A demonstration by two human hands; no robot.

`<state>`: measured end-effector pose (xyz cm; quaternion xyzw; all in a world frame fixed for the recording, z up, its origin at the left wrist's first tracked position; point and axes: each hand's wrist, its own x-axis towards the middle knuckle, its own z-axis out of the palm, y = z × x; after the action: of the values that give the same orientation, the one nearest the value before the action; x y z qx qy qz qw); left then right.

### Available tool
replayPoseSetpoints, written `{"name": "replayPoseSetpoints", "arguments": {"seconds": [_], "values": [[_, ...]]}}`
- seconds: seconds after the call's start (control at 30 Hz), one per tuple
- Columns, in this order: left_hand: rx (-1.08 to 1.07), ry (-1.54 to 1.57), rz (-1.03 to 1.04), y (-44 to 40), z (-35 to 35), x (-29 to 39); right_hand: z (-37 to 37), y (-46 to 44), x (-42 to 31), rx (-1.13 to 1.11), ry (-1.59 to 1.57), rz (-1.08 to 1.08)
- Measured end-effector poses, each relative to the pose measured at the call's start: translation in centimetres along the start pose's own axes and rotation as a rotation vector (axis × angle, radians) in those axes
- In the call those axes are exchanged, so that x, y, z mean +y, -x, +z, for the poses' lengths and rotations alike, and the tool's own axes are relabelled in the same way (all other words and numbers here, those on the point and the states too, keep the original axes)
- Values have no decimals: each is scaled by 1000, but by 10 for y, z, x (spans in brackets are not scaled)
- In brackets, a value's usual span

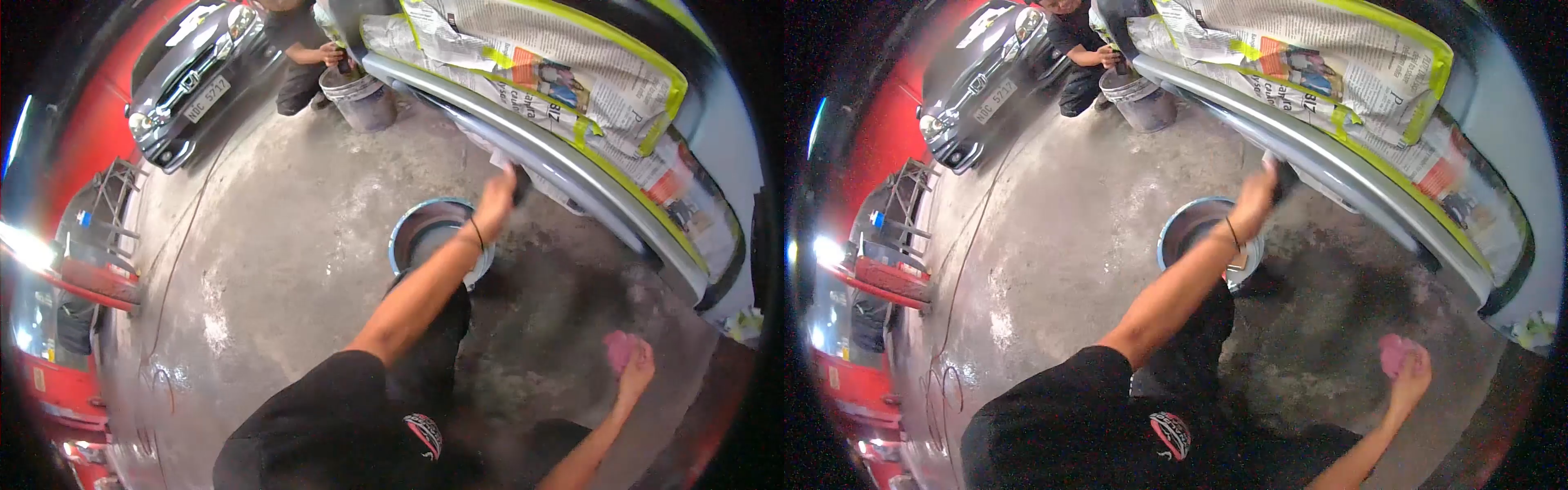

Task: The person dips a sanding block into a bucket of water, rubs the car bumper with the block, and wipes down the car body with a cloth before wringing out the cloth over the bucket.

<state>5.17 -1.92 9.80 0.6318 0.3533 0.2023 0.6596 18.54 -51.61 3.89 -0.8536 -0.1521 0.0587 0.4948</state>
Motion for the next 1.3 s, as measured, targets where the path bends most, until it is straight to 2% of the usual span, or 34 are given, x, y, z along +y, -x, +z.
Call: {"name": "replayPoseSetpoints", "arguments": {"seconds": [0.03,0.07,0.13,0.17,0.2,0.27,0.3,0.37,0.4,0.43,0.47,0.5,0.53,0.57,0.63,0.67,0.7,0.73,0.8,0.87,0.93,0.97,1.0,1.07,1.13,1.17,1.2,1.23,1.27,1.3], "values": [[-23,118,108,16,25,-28,17,1,-20,19,-78,46],[-54,237,204,25,51,-52,31,0,-40,-18,-22,11],[-245,200,-114,71,49,-33,59,13,-107,-65,139,49],[-263,238,-91,75,52,-45,77,17,-107,-100,-45,114],[-326,315,-77,74,56,-61,88,23,-127,-189,-5,-34],[-285,331,-54,89,62,-62,117,40,-141,-262,-237,47],[-292,329,-51,94,61,-63,125,48,-158,-275,-223,68],[-370,106,-398,109,57,-71,137,60,-182,-291,-198,83],[-378,112,-401,116,60,-77,142,66,-186,-311,-168,-58],[-405,349,-550,124,65,-77,145,71,-186,-329,-138,-197],[-428,584,-699,126,67,-76,150,72,-172,-470,-121,-265],[-437,566,-840,123,69,-74,148,74,-170,-501,-25,-401],[-447,569,-843,121,71,-76,146,73,-170,-534,74,-542],[-556,526,-795,121,74,-80,139,67,-169,-537,84,-546],[-717,513,-652,126,77,-62,119,54,-169,-528,108,-379],[-689,281,-512,125,78,-52,114,51,-172,-347,24,-268],[-755,106,-466,126,73,-39,112,46,-169,-188,-15,-150],[-807,-69,-408,129,64,-13,106,45,-192,-129,44,-84],[-980,-115,-436,126,56,-7,107,43,-194,-195,-140,27],[-1061,-32,-149,127,47,-1,108,32,-170,-397,-381,146],[-1010,-96,-72,111,52,-26,121,19,-144,-493,-375,101],[-856,-213,-20,105,43,-28,135,14,-144,-521,-378,70],[-835,-211,-11,99,29,-23,143,12,-141,-508,-341,127],[-614,-514,142,89,-9,-1,158,7,-149,-479,-302,161],[-380,-403,177,67,-58,-1,177,13,-165,-549,-571,264],[-362,-371,60,68,-98,18,184,21,-188,-579,-602,332],[-167,-419,96,52,-122,-5,187,16,-184,-700,-604,373],[-96,-420,55,45,-149,-21,198,17,-190,-730,-692,414],[-44,-473,156,42,-174,-41,212,23,-196,-759,-781,462],[10,-544,135,53,-191,-49,234,22,-195,-865,-825,488]]}}
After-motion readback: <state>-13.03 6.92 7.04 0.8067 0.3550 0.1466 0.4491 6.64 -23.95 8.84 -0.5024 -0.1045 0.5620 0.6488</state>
